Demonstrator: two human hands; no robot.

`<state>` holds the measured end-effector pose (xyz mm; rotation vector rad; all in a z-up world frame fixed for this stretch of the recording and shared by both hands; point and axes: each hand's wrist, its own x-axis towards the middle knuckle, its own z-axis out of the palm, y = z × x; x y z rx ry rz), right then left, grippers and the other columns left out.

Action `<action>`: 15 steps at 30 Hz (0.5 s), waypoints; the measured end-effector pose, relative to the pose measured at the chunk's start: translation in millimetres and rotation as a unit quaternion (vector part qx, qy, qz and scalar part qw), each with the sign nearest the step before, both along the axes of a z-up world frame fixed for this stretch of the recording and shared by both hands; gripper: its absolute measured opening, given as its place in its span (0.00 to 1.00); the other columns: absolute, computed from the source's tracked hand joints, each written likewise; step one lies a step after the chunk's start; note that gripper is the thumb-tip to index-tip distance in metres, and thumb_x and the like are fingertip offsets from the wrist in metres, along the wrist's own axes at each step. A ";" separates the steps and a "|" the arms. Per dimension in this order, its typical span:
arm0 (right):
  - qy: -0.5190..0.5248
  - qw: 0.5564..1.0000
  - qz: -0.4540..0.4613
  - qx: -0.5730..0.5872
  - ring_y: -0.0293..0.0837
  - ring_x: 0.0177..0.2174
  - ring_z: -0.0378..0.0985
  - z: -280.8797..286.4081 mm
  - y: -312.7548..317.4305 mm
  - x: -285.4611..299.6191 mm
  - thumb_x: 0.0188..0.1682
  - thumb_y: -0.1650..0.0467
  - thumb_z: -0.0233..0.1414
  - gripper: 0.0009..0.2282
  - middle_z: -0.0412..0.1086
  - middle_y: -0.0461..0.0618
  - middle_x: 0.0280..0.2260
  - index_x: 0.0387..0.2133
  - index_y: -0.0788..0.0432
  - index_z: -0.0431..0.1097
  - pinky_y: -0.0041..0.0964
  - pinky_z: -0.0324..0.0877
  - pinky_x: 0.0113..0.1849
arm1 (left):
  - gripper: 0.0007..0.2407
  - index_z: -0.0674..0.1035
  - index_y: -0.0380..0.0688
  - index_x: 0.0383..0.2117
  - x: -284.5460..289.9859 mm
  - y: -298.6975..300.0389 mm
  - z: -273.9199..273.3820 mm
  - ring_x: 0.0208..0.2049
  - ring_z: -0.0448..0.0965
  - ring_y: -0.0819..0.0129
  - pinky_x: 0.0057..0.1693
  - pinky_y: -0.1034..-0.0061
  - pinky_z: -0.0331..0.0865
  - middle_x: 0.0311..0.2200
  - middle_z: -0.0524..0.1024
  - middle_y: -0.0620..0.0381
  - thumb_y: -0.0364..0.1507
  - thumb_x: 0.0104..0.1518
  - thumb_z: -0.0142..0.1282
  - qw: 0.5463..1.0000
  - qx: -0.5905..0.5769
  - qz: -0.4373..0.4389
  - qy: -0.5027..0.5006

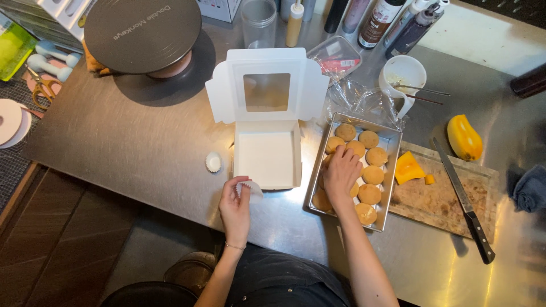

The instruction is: Packaging small round cakes into paper liners and white boxes.

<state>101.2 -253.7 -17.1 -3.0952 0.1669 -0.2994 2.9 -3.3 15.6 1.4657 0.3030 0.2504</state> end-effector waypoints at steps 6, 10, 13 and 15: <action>-0.011 0.846 -0.089 0.525 0.47 0.44 0.77 106.9 16.9 -37.0 0.47 0.67 0.61 0.22 0.73 0.52 0.48 0.54 0.61 0.68 0.41 0.73 0.44 | 0.05 0.76 0.33 0.42 27.2 -17.9 24.6 0.46 0.84 0.70 0.52 0.77 0.77 0.40 0.84 0.49 0.25 0.66 0.52 0.998 0.018 -0.057 -0.008; 0.065 0.644 -0.004 0.762 0.44 0.47 0.79 135.6 45.3 -78.6 0.50 0.67 0.56 0.23 0.74 0.56 0.49 0.58 0.63 0.67 0.37 0.75 0.49 | 0.06 0.76 0.35 0.41 30.8 -44.5 54.9 0.36 0.87 0.68 0.41 0.74 0.78 0.34 0.86 0.49 0.27 0.66 0.54 0.985 0.123 -0.068 0.102; 0.110 0.602 0.048 0.789 0.42 0.48 0.78 136.6 68.5 -94.5 0.49 0.69 0.57 0.22 0.72 0.51 0.50 0.57 0.64 0.66 0.38 0.75 0.51 | 0.08 0.77 0.37 0.44 23.4 -56.6 54.5 0.38 0.85 0.70 0.41 0.76 0.79 0.37 0.84 0.49 0.23 0.61 0.55 0.977 0.181 -0.108 0.031; 0.056 0.667 0.094 0.737 0.42 0.50 0.75 126.8 76.2 -95.7 0.50 0.71 0.59 0.22 0.72 0.55 0.49 0.58 0.67 0.66 0.38 0.72 0.51 | 0.14 0.79 0.32 0.46 17.9 -60.7 52.2 0.42 0.85 0.66 0.45 0.72 0.79 0.39 0.84 0.47 0.16 0.52 0.55 0.988 0.117 -0.093 -0.034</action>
